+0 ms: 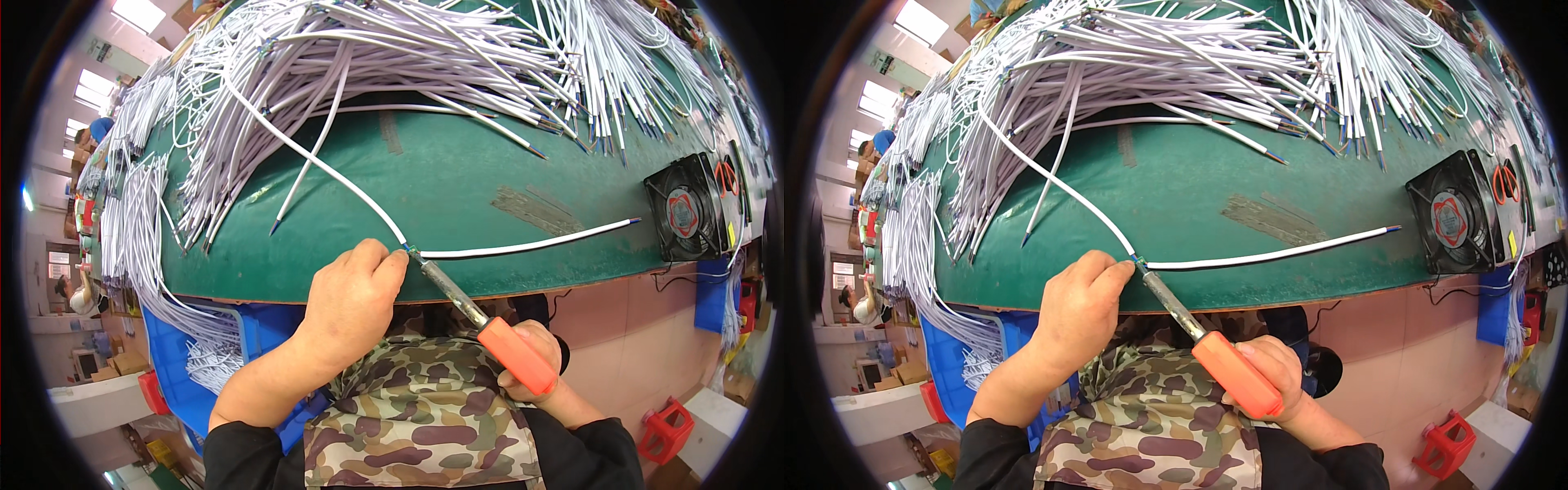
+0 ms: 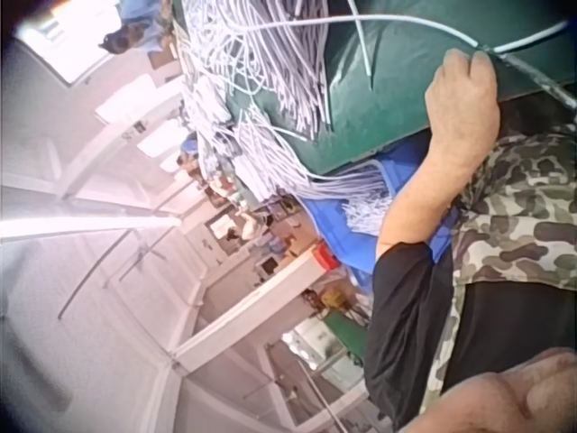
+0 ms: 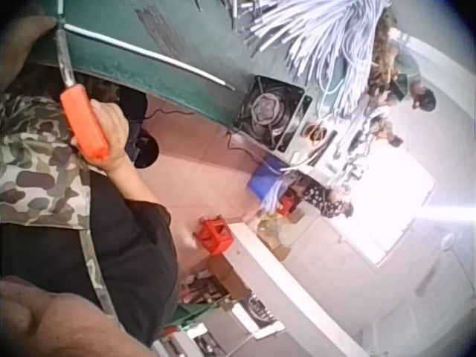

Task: The person solders wire connections using a soldering gun and drops the assembled cables into a bin.

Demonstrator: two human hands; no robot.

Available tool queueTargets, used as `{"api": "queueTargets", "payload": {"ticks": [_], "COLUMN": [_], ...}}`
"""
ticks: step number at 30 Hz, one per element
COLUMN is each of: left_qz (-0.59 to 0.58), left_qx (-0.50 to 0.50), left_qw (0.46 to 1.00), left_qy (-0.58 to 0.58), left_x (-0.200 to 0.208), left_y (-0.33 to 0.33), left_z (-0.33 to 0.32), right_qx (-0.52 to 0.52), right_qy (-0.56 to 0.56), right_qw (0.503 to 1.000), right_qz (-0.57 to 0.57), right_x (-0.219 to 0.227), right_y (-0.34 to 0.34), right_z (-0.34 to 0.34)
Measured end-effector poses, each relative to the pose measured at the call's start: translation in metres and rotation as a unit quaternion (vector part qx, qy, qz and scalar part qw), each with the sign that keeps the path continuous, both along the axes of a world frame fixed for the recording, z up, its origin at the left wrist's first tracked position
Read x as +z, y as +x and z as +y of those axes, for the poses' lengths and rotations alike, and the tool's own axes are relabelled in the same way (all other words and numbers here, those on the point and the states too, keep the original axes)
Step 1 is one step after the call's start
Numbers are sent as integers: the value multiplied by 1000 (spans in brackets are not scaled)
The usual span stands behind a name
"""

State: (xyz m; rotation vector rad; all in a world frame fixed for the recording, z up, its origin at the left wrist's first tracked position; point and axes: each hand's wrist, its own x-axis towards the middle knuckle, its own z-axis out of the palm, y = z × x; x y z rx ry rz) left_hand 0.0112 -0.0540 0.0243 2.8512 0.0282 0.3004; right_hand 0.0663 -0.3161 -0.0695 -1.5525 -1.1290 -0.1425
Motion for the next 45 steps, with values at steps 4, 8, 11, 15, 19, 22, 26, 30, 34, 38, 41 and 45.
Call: {"api": "queueTargets", "payload": {"ticks": [4, 8, 11, 15, 19, 22, 26, 30, 34, 38, 41, 45], "left_qz": [5, 3, 4, 4, 4, 7, 5, 3, 14, 4, 227, 466], "left_qx": [4, 4, 8, 7, 9, 9, 6, -11, -62, -270, -311, -345], "left_qw": [1000, 1000, 1000, 1000, 1000, 1000, 1000, 1000, 993, 941, 903, 809], "left_qy": [0, 3, 5, 9, 10, 8, 10, 27, 98, 206, 188, 95], "left_x": [0, 0, 0, 0, 0, 0, 1, 5, 19, 39, 54, 87], "left_y": [0, 0, 0, 1, 0, 0, 1, 1, 9, 35, 56, 66], "left_z": [0, 0, -1, -1, -1, -1, -1, 1, 8, 25, 37, 60], "right_qx": [-3, 0, 6, 7, -13, -11, -17, -27, -32, -100, -171, -205], "right_qy": [3, -4, -3, 22, 2, 7, 12, 24, -6, 0, 19, 69], "right_qw": [1000, 1000, 1000, 1000, 1000, 1000, 1000, 999, 999, 992, 985, 976], "right_qz": [-4, 1, 6, 11, -9, -2, 7, 16, -14, -77, -13, 41], "right_x": [1, 2, 2, -1, -1, 0, 1, 1, 11, 31, 47, 60], "right_y": [0, 0, 0, -1, -1, -1, -1, -2, 4, 14, 14, 13], "right_z": [0, -3, -6, -6, -5, -4, -5, -8, -19, -30, -37, -50]}}
